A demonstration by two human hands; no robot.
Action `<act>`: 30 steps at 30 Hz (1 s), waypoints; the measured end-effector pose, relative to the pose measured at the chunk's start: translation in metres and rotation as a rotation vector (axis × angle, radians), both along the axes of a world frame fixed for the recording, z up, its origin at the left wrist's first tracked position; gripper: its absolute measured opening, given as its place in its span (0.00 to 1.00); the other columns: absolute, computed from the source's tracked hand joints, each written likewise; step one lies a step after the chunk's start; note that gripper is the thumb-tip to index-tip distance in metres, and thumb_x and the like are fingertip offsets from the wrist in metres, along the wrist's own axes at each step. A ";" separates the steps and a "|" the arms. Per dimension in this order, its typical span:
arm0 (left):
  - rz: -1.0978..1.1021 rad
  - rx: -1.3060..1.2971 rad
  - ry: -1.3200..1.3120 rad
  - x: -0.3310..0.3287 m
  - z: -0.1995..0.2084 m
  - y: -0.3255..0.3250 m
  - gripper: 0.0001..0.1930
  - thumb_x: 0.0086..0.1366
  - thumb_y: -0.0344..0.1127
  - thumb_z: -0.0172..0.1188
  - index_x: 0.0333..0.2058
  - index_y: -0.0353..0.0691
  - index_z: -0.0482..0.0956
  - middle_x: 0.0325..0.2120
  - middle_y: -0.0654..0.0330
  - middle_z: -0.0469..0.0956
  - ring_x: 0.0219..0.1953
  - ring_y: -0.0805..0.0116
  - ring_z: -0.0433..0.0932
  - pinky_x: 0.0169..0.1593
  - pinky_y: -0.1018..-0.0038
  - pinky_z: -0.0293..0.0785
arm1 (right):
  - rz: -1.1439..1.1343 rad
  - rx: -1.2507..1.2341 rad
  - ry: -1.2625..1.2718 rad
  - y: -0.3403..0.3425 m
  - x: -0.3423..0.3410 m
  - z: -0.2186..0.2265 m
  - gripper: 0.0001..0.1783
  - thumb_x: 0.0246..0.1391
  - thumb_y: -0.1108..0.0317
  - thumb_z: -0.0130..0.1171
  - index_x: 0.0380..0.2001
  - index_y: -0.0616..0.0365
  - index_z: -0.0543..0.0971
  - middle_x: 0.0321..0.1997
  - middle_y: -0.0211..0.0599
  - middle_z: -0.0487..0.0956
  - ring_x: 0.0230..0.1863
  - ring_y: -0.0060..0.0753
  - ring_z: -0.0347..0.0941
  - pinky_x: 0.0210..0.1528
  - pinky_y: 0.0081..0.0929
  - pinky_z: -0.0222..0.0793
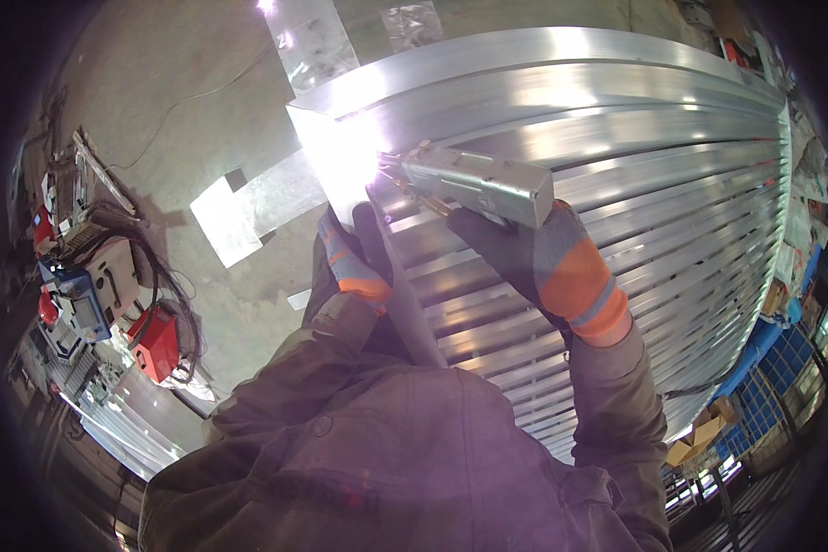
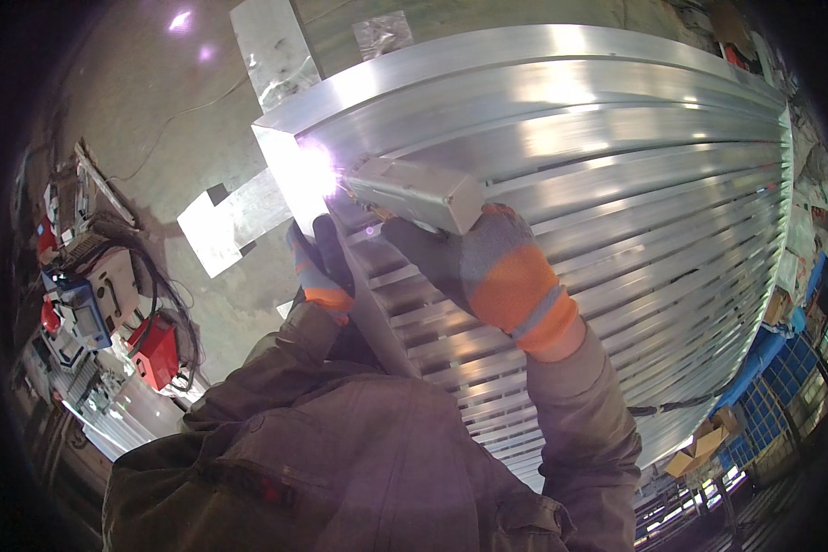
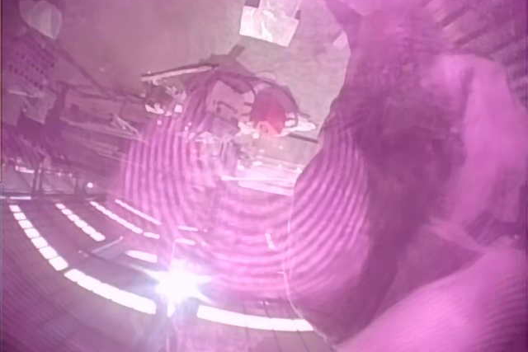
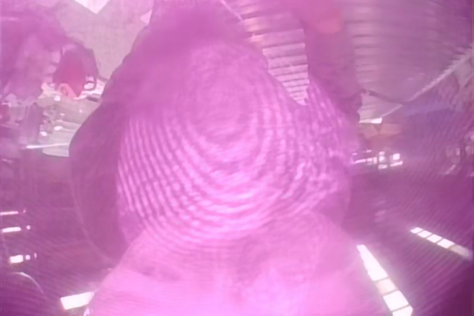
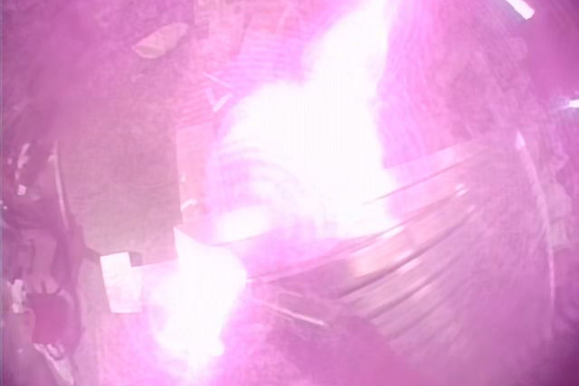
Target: The person aligns a metal strip along the edge of a large corrugated metal panel, taps it with a rubber mallet, and then welds the joint using a handheld welding torch. The person repeats this process along the panel's edge, securing the strip in place.
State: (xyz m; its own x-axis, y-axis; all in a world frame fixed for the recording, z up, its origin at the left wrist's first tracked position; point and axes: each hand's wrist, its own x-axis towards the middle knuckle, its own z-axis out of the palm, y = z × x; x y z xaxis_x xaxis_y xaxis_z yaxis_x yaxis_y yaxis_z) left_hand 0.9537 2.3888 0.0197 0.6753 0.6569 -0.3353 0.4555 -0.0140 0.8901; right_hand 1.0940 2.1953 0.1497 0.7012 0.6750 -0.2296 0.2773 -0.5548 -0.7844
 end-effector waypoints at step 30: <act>-0.160 0.033 0.004 -0.010 -0.010 0.012 0.30 0.84 0.48 0.55 0.69 0.28 0.65 0.58 0.52 0.73 0.58 0.66 0.71 0.64 0.67 0.69 | 0.077 0.011 -0.181 -0.008 -0.011 -0.020 0.19 0.66 0.70 0.69 0.58 0.43 0.86 0.53 0.39 0.87 0.48 0.41 0.88 0.47 0.36 0.90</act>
